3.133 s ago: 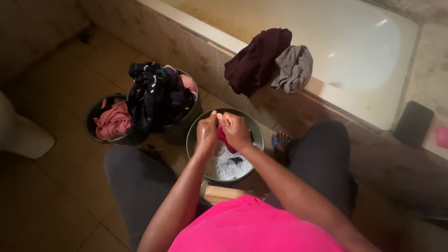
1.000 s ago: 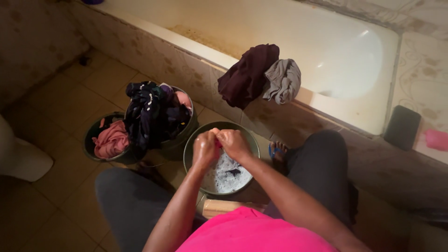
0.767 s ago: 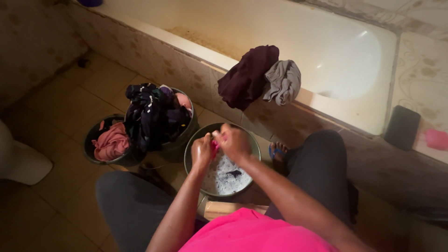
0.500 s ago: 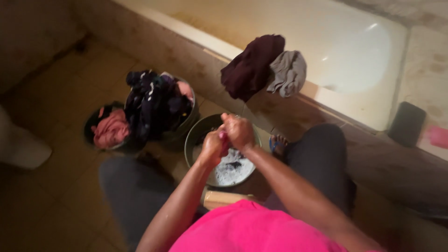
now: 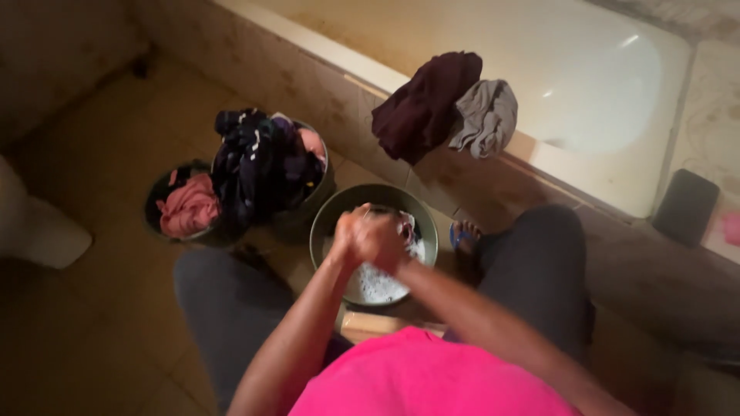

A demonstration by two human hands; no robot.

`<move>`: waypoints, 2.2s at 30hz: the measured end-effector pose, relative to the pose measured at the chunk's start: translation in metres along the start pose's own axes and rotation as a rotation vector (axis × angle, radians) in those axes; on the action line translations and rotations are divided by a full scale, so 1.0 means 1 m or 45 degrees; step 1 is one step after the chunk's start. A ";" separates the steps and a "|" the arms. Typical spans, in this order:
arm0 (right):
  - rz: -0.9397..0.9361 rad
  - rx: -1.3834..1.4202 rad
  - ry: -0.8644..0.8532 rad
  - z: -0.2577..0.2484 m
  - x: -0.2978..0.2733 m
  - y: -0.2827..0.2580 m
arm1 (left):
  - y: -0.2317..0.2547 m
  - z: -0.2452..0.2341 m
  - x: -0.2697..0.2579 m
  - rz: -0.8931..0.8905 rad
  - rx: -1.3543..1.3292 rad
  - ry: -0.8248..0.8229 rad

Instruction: Manually wash clothes in a bucket with soapy water.

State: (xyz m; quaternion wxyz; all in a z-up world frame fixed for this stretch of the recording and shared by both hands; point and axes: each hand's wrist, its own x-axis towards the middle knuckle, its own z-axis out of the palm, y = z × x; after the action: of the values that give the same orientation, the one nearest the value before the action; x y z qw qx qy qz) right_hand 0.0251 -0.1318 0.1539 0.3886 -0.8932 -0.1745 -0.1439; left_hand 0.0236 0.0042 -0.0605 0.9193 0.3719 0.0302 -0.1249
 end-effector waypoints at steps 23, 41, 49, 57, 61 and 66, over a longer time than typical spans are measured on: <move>-0.040 0.191 -0.136 0.005 -0.009 -0.020 | 0.067 0.037 -0.022 0.205 0.645 0.354; -0.585 0.080 0.140 0.062 -0.037 0.048 | 0.014 -0.013 0.020 -0.195 -0.013 0.335; 1.231 1.020 -0.564 0.018 -0.015 0.047 | 0.077 0.067 -0.029 0.202 0.851 0.320; 0.838 1.276 -0.808 0.031 -0.008 0.061 | 0.126 0.095 -0.054 0.435 1.183 0.465; 0.277 1.057 -0.637 0.013 -0.007 0.035 | 0.123 0.087 -0.057 -0.346 0.790 0.494; 0.241 0.474 -0.497 0.006 -0.008 0.019 | 0.111 0.083 -0.049 0.195 1.076 0.498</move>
State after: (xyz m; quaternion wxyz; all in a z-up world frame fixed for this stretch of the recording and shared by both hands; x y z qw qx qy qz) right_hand 0.0272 -0.1410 0.1342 0.5168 -0.8296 -0.1854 0.1020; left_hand 0.0016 0.0336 0.0820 0.6709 0.7313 0.1219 0.0144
